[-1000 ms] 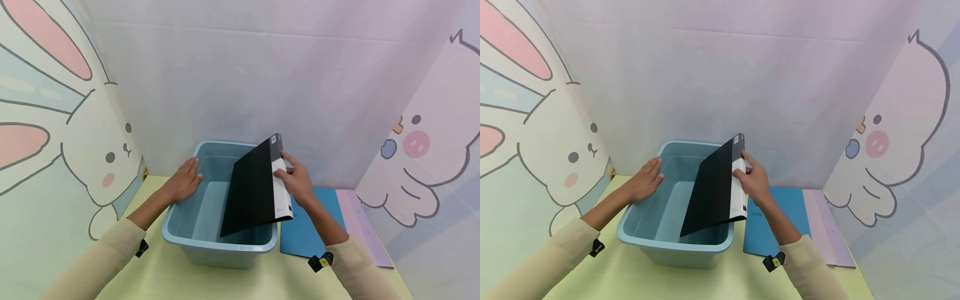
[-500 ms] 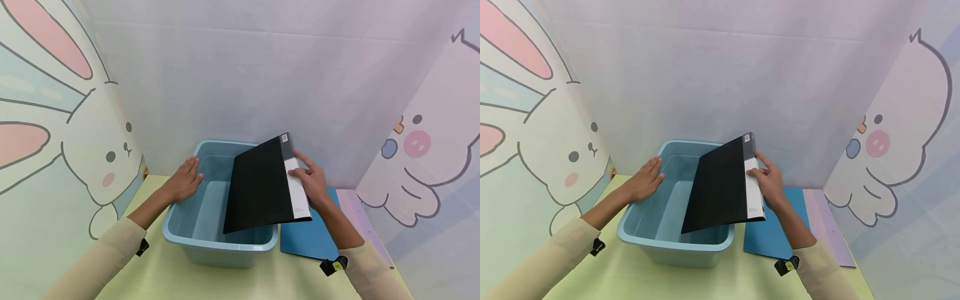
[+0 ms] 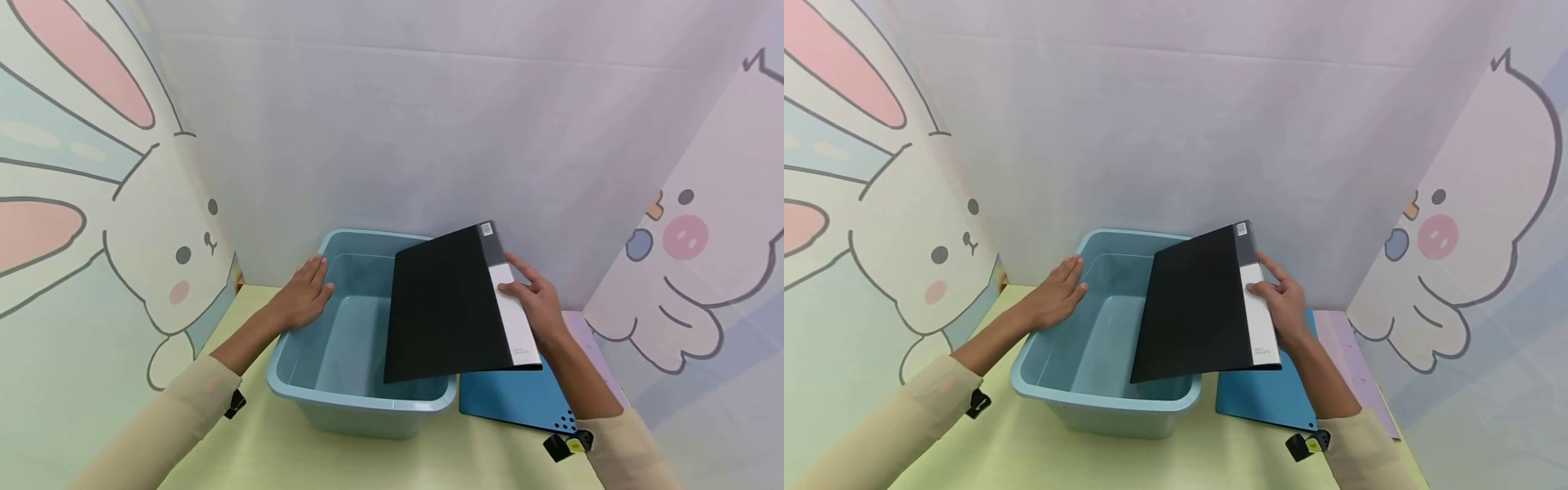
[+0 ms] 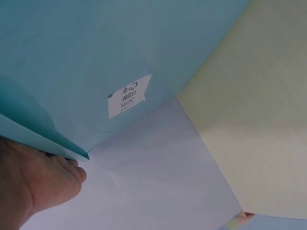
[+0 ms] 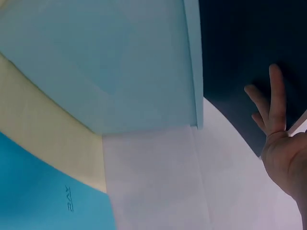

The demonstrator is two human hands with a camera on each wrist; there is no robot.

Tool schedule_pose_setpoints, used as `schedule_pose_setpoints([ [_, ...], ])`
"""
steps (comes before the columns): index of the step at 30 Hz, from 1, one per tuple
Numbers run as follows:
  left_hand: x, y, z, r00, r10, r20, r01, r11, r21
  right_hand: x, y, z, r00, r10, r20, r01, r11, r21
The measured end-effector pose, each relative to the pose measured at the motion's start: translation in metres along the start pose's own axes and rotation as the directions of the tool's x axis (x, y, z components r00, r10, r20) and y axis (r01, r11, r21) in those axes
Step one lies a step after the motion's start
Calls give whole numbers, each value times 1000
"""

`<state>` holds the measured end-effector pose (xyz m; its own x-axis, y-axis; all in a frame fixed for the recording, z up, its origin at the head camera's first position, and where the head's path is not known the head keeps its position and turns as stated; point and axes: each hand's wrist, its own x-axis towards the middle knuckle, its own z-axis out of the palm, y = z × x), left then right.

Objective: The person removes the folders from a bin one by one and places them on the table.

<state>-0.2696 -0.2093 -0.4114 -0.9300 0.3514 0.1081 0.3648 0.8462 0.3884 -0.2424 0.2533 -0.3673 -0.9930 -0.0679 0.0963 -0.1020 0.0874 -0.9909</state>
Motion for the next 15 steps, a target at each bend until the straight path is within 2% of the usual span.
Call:
schedule_pose_setpoints([
  [7,2,-1,2,1000,-22,11,22,1000,5,1,1,-26,999,-16,-30,18,995,95],
  [15,3,-3,4,1000,-19,13,19,1000,-3,-5,-3,-59,998,-5,-58,13,989,149],
])
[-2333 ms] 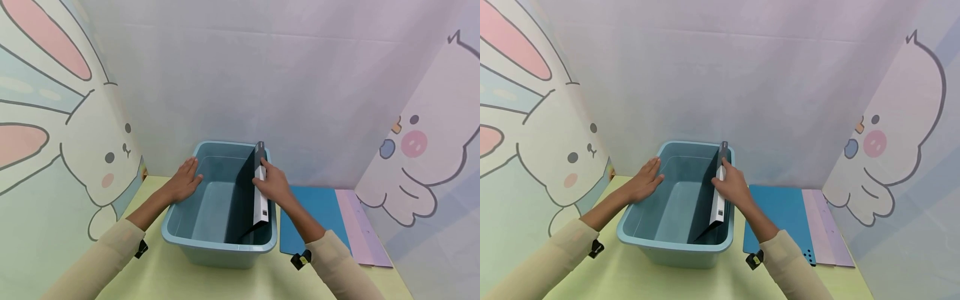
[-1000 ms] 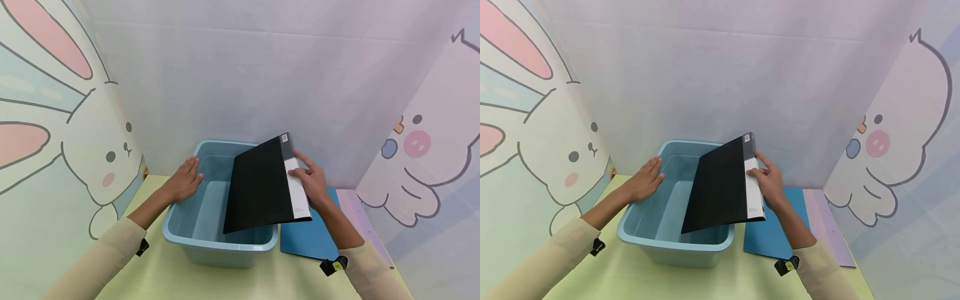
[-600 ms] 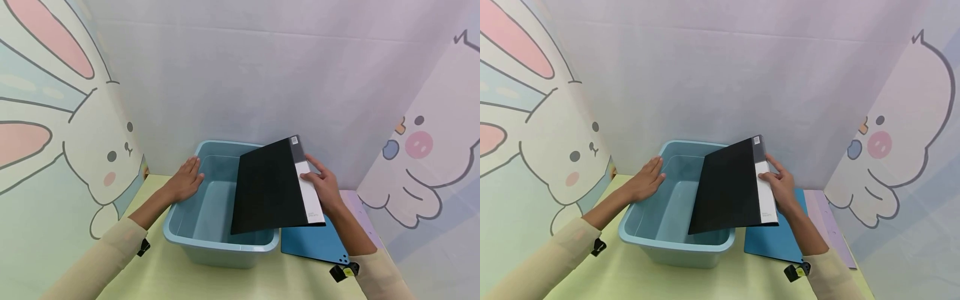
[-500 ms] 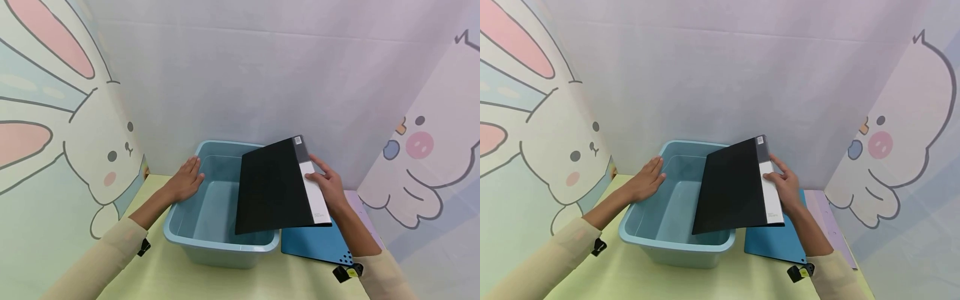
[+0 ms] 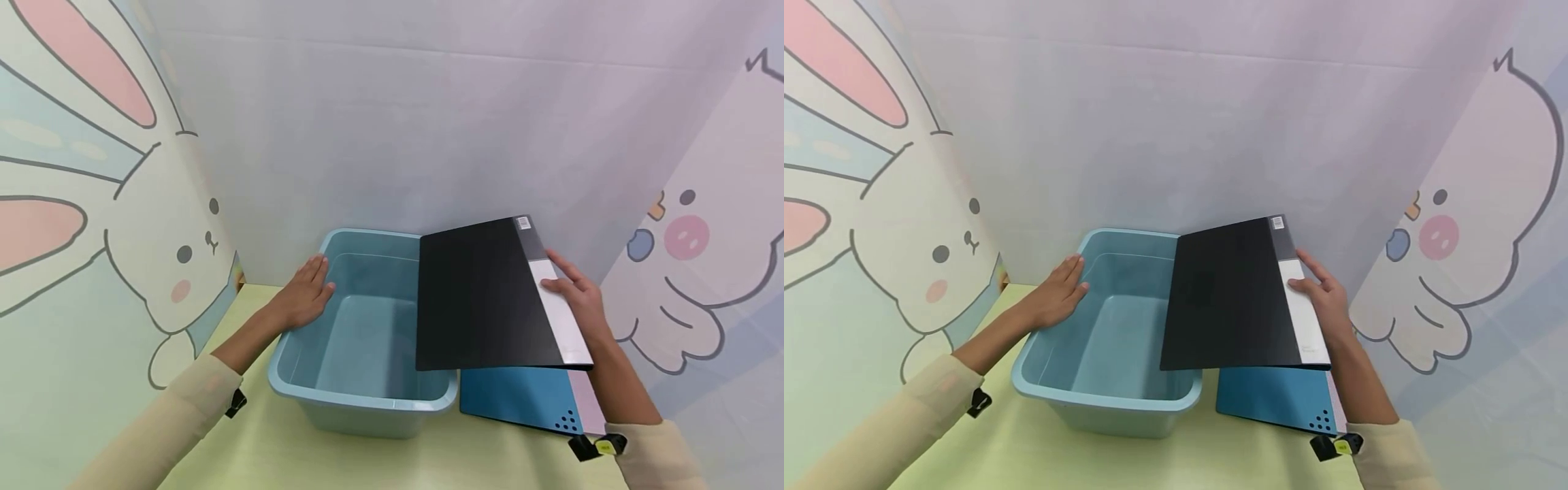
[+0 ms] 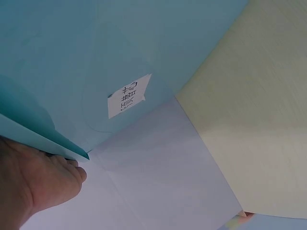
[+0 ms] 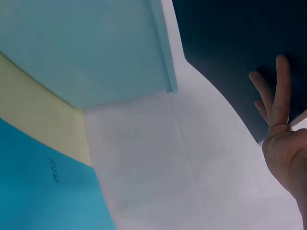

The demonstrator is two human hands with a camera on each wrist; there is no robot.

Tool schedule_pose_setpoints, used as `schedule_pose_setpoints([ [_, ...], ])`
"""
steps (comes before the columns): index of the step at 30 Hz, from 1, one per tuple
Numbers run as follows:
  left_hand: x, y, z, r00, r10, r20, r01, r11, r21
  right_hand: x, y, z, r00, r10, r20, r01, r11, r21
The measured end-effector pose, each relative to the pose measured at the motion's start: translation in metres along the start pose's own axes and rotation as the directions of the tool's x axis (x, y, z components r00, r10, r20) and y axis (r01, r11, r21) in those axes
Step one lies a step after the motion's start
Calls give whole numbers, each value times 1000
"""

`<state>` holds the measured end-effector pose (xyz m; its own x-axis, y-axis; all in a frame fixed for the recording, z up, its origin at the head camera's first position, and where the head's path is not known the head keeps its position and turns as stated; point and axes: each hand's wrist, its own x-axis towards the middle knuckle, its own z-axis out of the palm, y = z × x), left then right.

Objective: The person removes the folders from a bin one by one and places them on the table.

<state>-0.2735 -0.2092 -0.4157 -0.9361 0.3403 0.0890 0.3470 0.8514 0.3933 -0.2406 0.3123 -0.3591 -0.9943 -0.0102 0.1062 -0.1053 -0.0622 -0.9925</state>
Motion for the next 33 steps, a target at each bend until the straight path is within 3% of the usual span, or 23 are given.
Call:
schedule_pose_setpoints([
  [10,-1,1,-1,1000,-2,-1,2,1000,-11,0,-1,-47,995,-78,-56,82,993,85],
  [20,-1,2,-1,1000,-7,2,7,1000,-19,0,15,-83,995,-55,-85,71,976,204],
  [27,-3,0,0,1000,-3,-2,3,1000,-23,-5,41,-88,996,0,-91,11,992,123],
  [33,-2,1,-2,1000,3,-2,-3,1000,-26,-12,69,-85,990,110,-86,-110,994,9],
])
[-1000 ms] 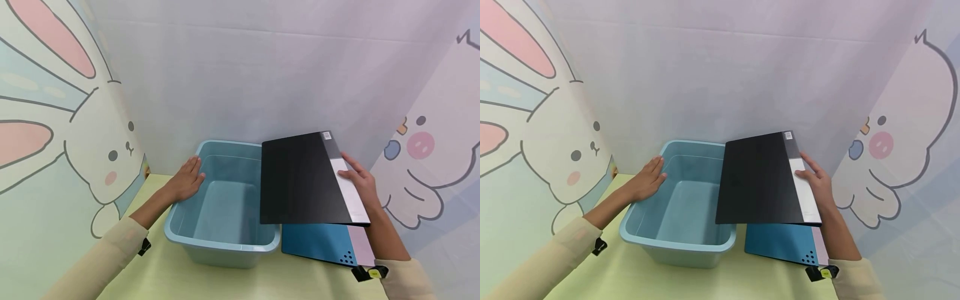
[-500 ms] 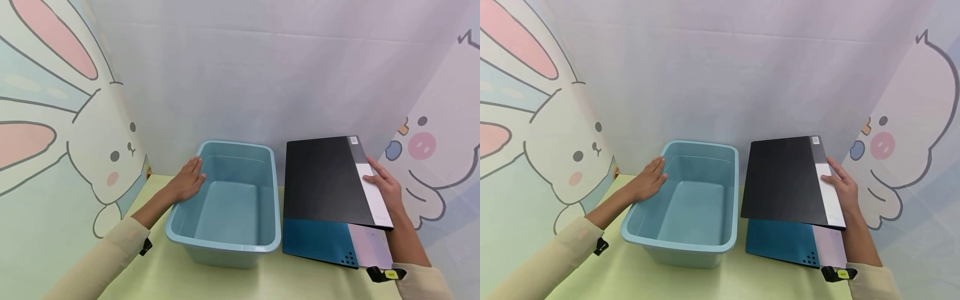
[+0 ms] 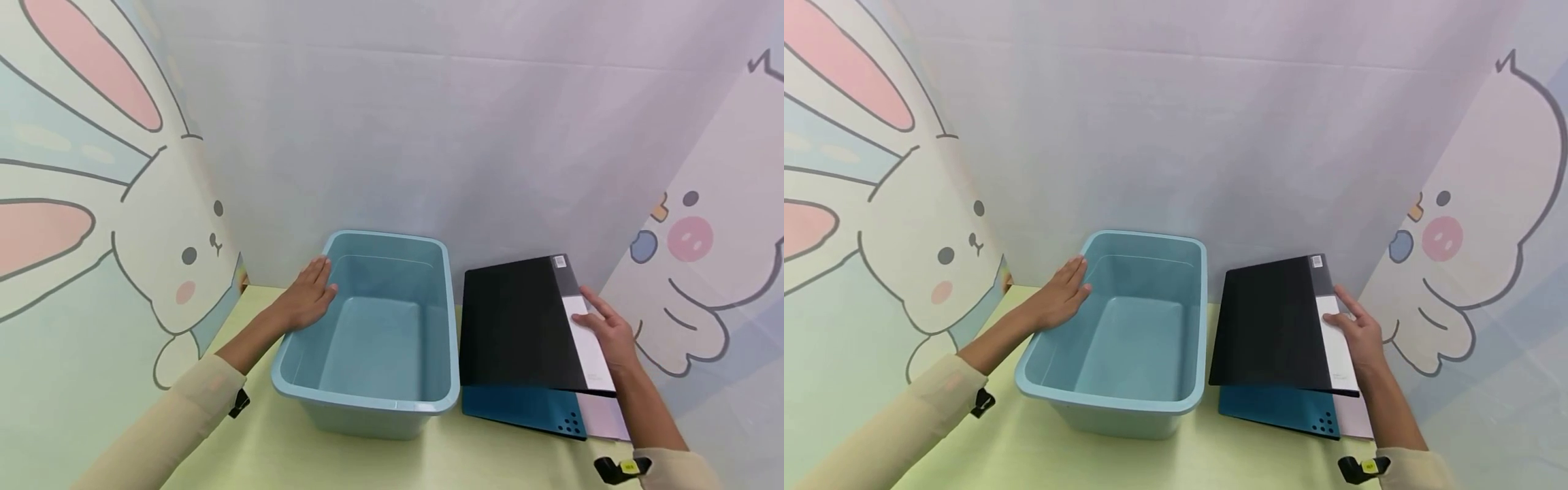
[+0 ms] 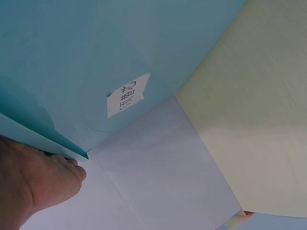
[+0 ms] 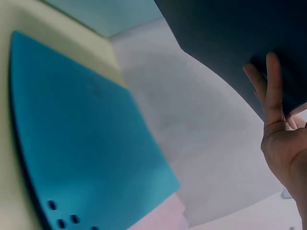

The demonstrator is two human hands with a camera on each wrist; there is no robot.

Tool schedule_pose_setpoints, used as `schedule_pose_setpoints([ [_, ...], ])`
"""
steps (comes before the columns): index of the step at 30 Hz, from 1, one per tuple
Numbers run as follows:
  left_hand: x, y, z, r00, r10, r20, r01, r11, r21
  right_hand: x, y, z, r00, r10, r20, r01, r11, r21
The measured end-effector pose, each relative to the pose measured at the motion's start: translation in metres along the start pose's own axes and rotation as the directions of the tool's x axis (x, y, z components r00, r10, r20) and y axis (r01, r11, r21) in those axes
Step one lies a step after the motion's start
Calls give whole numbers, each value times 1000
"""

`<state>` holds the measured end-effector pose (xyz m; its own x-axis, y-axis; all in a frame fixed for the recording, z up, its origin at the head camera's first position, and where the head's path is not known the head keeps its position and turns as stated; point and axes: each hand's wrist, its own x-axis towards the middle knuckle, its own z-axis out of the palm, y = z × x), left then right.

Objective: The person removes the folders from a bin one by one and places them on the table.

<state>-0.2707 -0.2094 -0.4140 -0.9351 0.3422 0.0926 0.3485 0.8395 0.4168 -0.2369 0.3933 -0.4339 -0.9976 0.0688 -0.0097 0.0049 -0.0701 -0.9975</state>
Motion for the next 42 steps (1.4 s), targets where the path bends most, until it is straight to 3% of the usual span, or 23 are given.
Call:
schedule_pose_setpoints([
  [4,0,1,-1,1000,4,-3,-4,1000,0,-1,19,5,998,61,20,-60,996,-66],
  [14,0,0,0,1000,5,-8,-5,1000,4,7,64,23,991,128,41,-118,976,-181],
  [23,0,0,0,1000,8,-4,-8,1000,-6,12,94,24,987,159,17,-145,935,-323],
  [26,0,0,-1,1000,9,-4,-9,1000,-6,14,99,22,986,164,1,-147,887,-439],
  [29,0,-1,0,1000,6,-3,-6,1000,-3,14,102,21,989,148,-14,-131,819,-559],
  [31,0,-1,0,1000,3,-2,-3,1000,-5,14,103,21,991,129,-20,-111,757,-644],
  [34,2,-2,1,1000,2,1,-2,1000,-7,13,104,21,996,85,-30,-77,639,-765],
  [37,2,-2,1,1000,5,-2,-6,1000,-11,11,105,21,998,48,-35,-56,543,-838],
  [42,2,-2,1,1000,3,-3,-3,1000,-9,9,106,24,999,11,-49,-48,504,-863],
])
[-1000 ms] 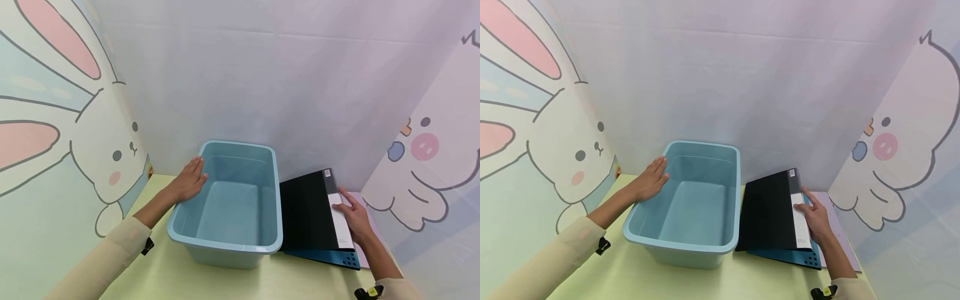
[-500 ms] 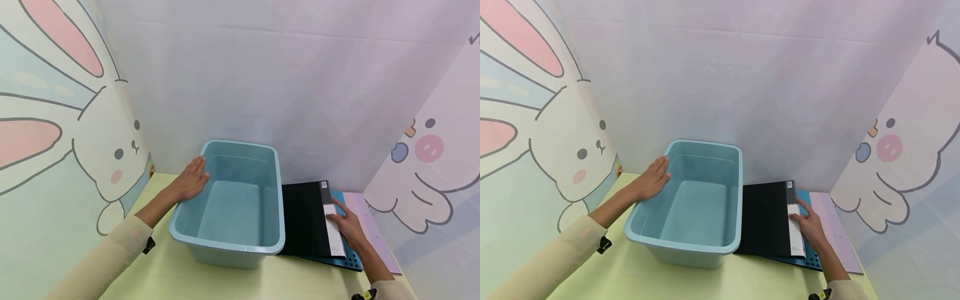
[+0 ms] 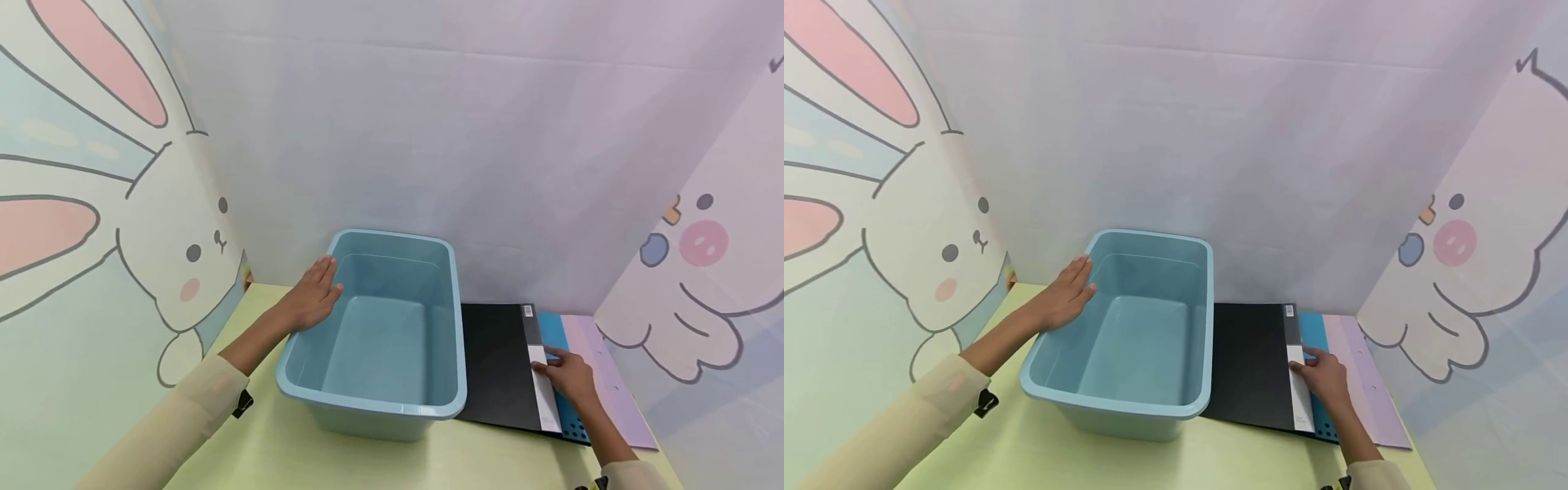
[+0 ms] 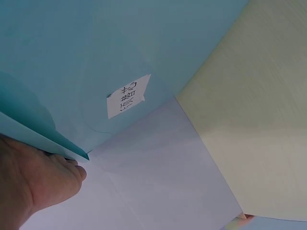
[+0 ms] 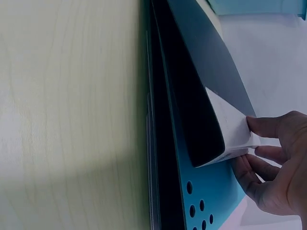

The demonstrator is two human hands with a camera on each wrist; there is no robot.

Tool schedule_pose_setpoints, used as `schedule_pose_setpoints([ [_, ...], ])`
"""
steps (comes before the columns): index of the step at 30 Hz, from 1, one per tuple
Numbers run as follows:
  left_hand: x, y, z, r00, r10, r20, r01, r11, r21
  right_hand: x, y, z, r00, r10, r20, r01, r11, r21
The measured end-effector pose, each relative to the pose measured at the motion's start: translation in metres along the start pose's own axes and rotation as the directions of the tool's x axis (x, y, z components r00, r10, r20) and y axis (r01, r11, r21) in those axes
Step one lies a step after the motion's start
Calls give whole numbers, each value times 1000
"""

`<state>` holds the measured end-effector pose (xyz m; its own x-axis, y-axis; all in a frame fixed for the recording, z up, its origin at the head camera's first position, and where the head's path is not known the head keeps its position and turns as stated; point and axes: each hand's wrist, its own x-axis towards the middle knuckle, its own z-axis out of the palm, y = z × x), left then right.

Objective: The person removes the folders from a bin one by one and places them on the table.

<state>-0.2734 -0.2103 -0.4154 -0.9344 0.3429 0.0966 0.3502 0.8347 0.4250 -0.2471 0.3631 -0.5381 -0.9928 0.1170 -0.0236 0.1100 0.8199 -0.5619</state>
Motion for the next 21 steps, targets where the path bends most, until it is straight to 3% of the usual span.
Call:
schedule_pose_setpoints([
  [12,-1,1,0,1000,-3,1,3,1000,1,-4,-4,8,996,0,-88,-2,1000,-18],
  [21,-1,-1,1,1000,-5,7,5,1000,9,-5,0,15,995,-7,-96,4,1000,-30],
])
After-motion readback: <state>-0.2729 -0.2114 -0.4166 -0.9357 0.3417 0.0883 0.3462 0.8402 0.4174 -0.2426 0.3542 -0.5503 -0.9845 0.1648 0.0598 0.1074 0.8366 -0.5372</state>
